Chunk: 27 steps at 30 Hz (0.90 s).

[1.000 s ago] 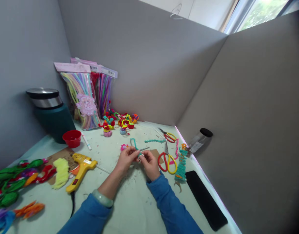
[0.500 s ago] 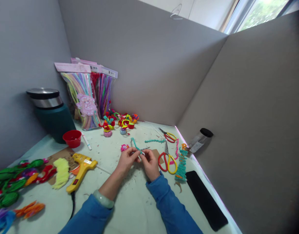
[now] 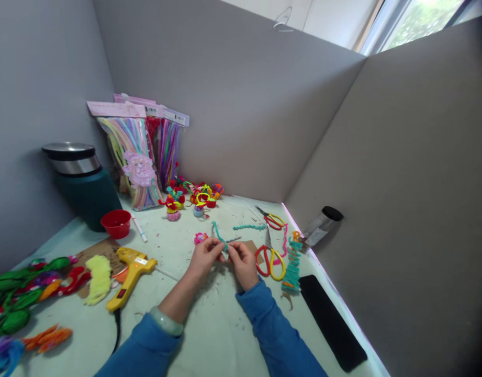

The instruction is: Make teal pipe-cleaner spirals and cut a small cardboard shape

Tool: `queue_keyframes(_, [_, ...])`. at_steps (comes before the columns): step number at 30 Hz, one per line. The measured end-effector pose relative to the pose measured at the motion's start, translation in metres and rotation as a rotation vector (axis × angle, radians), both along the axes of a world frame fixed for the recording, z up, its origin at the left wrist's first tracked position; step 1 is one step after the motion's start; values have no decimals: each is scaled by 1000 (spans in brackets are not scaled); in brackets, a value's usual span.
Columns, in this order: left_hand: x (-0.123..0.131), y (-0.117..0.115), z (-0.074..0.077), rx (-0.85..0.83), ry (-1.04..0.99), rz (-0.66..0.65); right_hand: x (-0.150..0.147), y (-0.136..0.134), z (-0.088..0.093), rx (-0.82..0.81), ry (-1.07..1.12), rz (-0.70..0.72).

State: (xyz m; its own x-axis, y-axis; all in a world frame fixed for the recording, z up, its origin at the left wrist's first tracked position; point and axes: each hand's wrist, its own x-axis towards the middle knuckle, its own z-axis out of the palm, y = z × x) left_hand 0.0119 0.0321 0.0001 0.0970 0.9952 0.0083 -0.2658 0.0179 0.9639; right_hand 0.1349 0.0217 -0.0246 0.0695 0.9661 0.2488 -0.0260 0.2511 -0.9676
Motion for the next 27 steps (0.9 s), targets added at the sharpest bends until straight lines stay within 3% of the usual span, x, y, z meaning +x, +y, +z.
queue_keyframes(10, [-1, 0, -2, -33, 11, -28, 1, -2, -5, 100, -125, -14])
queue_keyframes(16, [3, 0, -6, 131, 100, 115, 1, -1, -5, 106, -136, -90])
queue_keyframes(27, [4, -10, 1, 373, 343, 171, 1, 0, -3, 76, -39, -114])
